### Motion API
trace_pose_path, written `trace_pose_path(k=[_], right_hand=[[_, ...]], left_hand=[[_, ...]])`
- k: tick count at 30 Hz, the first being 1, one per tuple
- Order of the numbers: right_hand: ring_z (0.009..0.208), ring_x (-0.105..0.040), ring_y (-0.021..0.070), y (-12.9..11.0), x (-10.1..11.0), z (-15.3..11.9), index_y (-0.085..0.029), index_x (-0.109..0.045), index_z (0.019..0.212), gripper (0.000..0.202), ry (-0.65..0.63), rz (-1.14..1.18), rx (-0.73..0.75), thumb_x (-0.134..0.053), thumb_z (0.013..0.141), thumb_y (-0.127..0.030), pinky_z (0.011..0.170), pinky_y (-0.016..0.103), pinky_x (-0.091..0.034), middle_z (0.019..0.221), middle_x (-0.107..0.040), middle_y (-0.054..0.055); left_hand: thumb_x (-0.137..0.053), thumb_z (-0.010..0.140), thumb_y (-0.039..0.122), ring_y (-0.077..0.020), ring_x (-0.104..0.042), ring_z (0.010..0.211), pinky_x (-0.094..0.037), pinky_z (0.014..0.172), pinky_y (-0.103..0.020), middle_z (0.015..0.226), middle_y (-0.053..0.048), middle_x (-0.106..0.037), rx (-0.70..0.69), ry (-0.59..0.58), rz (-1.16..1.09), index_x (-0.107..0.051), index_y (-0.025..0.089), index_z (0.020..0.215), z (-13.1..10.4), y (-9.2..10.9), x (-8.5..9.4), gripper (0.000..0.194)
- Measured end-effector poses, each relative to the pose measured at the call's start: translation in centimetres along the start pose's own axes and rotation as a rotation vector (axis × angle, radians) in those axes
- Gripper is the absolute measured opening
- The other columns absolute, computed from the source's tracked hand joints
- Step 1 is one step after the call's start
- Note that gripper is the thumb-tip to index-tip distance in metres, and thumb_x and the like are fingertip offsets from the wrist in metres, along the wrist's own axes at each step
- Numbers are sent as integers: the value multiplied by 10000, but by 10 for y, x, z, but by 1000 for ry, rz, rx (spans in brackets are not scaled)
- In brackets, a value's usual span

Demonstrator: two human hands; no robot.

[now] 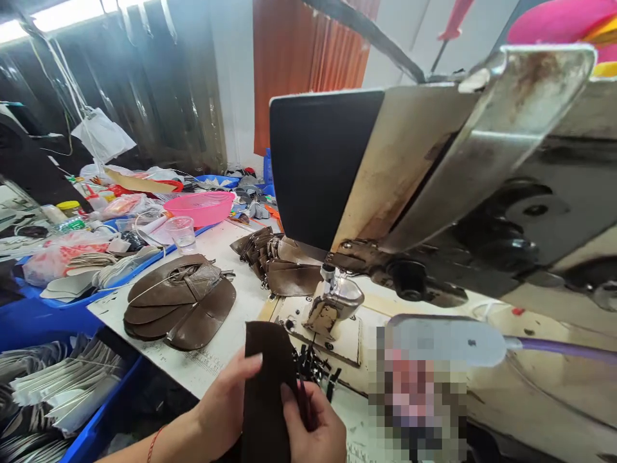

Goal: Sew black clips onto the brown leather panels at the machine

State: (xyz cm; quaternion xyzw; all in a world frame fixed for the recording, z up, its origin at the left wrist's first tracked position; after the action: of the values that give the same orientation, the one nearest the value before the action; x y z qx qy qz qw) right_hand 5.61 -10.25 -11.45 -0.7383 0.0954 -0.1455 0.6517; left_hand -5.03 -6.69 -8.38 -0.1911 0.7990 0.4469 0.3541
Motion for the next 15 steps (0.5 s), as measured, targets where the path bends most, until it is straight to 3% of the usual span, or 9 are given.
trace_pose_path(k=[3, 5, 7, 8, 10, 12, 15], right_hand=[[621, -653, 194, -2, 9, 11, -186, -714, 767, 345, -150, -183, 98, -632, 761, -521, 560, 246, -523, 685, -696, 45], [654, -660, 194, -4, 36, 25, -195, -720, 836, 335, -77, -345, 204, -582, 804, -498, 592, 261, -530, 754, -706, 53], [842, -668, 230, -8, 69, 40, -196, -712, 931, 312, 125, -539, 343, -579, 803, -447, 766, 325, -527, 921, -707, 79], [875, -661, 249, -8, 79, 46, -189, -705, 944, 314, 166, -619, 391, -568, 793, -428, 790, 360, -521, 939, -696, 89], [857, -664, 249, -2, 87, 59, -194, -695, 972, 300, 146, -718, 433, -567, 771, -375, 756, 370, -527, 958, -681, 88], [751, -669, 223, 2, 85, 66, -211, -697, 853, 201, 74, -752, 454, -572, 766, -341, 673, 340, -533, 868, -677, 58], [730, -673, 208, -9, 83, 57, -217, -676, 761, 170, 61, -713, 525, -588, 794, -360, 666, 310, -537, 797, -683, 39]], left_hand=[[-718, 598, 235, -192, -626, 662, -468, 705, -303, 734, -91, -694, 253, 67, -3, -664, 93, 871, -9, -40, 27, 313], [-636, 653, 249, -210, -645, 687, -471, 727, -315, 780, -146, -713, 340, 134, -7, -673, 47, 918, -11, -50, 42, 335], [-552, 704, 265, -236, -664, 760, -472, 781, -345, 882, -197, -718, 372, 113, -44, -660, 1, 1005, -8, -51, 44, 415], [-531, 714, 262, -245, -668, 793, -469, 809, -360, 925, -204, -715, 373, 85, -69, -653, -7, 1031, -6, -48, 42, 433], [-519, 705, 236, -248, -670, 820, -464, 845, -381, 971, -189, -713, 356, 44, -128, -656, 8, 1031, -1, -43, 37, 421], [-512, 672, 201, -250, -671, 842, -460, 861, -386, 1013, -172, -710, 329, 19, -176, -657, 27, 1041, 2, -38, 33, 433], [-497, 633, 187, -252, -671, 850, -457, 850, -368, 1034, -196, -701, 291, 8, -146, -649, 5, 1074, 6, -36, 29, 501]])
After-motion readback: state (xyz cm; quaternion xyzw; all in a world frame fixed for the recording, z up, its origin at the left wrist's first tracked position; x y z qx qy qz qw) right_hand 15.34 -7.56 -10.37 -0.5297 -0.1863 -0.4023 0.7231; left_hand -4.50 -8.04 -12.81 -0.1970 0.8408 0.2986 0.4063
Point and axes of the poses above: each hand's wrist, its own z-axis towards the middle knuckle, its own x-axis out of the back of the hand, y = z × x, the point moved 8 cm from there along z, towards the middle knuckle
